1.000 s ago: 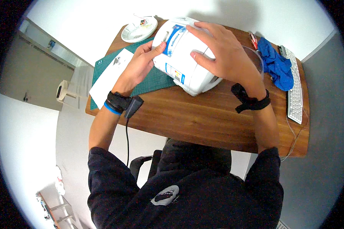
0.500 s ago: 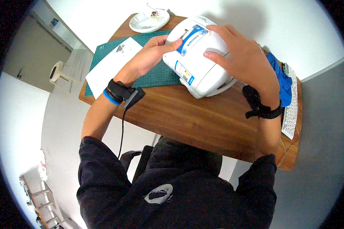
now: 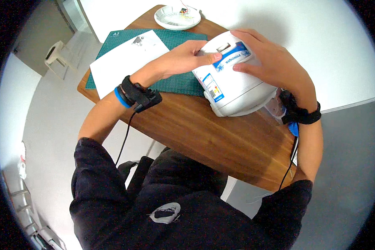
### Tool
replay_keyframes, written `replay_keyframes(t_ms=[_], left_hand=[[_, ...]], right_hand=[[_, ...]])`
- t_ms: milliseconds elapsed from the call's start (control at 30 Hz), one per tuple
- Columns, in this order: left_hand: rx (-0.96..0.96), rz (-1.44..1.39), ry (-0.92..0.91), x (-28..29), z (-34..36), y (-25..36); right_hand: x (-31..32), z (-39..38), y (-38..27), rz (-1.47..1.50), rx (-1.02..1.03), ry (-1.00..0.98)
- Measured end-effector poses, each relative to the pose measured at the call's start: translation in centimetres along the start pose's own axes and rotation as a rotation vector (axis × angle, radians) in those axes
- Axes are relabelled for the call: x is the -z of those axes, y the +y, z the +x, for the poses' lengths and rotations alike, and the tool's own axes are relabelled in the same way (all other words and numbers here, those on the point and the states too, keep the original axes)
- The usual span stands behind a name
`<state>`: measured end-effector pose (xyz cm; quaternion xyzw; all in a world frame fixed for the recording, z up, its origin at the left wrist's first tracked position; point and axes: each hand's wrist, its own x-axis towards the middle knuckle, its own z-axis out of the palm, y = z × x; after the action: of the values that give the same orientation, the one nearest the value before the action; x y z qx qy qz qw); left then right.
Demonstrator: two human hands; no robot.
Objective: The person disassembles a white rice cooker, removes the lid, and uses a screwdriver to remove screws from the internal components. The person manipulates wires and internal parts of the appliance.
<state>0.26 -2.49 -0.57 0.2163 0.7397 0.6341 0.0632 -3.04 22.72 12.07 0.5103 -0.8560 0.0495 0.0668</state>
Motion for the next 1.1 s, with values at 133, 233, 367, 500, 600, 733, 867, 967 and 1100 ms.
replay_keyframes(t_ms=[133,233,367,500,600,733,867,967,1100], left_hand=[[-0.013,-0.038,-0.008,0.0,0.8,-0.8],[-0.004,-0.085,-0.011,0.0,0.6,-0.5],[-0.006,-0.1,-0.005,0.1,0.7,-0.7],[-0.026,-0.087,-0.018,0.5,1.0,-1.4],[-0.009,-0.08,-0.013,0.7,0.9,-0.9],[0.022,-0.241,0.004,1.5,1.0,-0.9],[0.127,-0.45,0.051,2.1,1.8,-1.9],[0.121,-0.28,0.069,2.2,3.1,-2.7],[-0.052,-0.191,-0.001,2.7,3.9,-2.8]], right_hand=[[0.5,0.5,0.3,-0.031,-0.023,-0.08],[0.6,0.6,0.3,-0.023,-0.024,-0.093],[0.3,0.5,0.4,-0.023,-0.018,-0.088],[0.2,0.6,0.0,0.043,-0.032,-0.09],[-0.2,0.5,-0.2,0.046,0.042,-0.069],[-0.1,0.6,-0.5,0.119,0.045,-0.069],[0.2,0.4,-0.4,0.187,-0.022,-0.113],[0.5,0.0,0.0,0.224,0.005,-0.067],[1.3,-1.2,1.3,0.401,-0.056,0.008]])
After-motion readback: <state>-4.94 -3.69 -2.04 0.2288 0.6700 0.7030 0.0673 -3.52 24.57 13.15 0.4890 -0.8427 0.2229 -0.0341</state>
